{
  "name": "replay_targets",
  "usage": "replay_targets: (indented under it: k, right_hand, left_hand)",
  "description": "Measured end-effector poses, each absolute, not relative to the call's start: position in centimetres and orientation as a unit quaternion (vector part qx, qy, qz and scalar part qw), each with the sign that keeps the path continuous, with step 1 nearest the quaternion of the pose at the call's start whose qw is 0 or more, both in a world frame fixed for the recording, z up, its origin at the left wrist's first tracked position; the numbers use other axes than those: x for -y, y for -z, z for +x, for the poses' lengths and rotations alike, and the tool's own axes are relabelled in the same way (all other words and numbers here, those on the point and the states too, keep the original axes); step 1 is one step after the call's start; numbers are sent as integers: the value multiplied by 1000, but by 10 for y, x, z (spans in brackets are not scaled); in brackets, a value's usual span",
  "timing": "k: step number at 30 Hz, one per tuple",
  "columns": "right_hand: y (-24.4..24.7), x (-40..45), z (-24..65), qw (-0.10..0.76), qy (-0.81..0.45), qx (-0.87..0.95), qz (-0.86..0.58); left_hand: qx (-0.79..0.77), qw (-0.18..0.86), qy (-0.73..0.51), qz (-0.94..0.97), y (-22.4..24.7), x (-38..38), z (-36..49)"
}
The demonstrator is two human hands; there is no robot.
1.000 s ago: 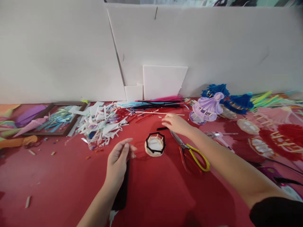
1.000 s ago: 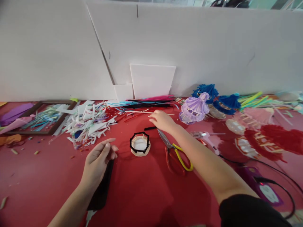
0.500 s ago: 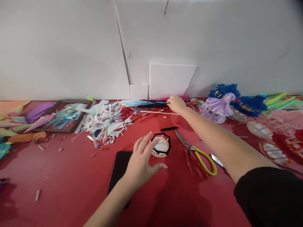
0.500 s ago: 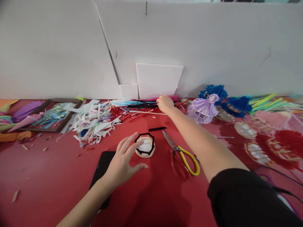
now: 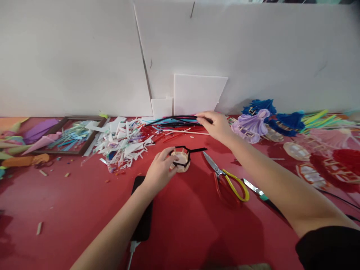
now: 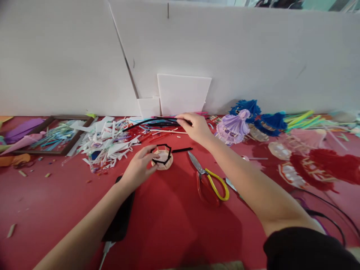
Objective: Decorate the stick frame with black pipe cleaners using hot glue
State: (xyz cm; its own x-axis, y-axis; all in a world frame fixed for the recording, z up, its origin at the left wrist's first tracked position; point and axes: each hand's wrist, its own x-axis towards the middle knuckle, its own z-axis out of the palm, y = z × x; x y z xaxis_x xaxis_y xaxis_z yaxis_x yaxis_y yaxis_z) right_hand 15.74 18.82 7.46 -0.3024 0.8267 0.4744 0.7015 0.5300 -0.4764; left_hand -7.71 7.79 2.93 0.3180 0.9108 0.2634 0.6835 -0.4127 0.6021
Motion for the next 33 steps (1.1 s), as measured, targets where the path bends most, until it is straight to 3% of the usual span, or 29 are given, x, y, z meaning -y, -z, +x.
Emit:
replay_targets:
  k: [7,13,16,25,33]
  right_hand:
    - [-85,-131,160,313,-209,864,-334]
    - [-70,-115,160,244,-261,892,-277]
    - [-50,-128,163,215,-260,892,-300]
    - [1,-166,174,149,-173,888,-400]
    - [11,-99,139,192,-180,891,-369]
  left_hand:
    - [-539,267,-335,725,-69,-86,-94]
    - [-503,479,-276,664,-71,-47,-79]
    - [-510,538,-235,629,-60,-33,-66]
    - [-613,436,-209,625,-71,-9,-89]
    - [-635,392,-154,647,-66,4,-116]
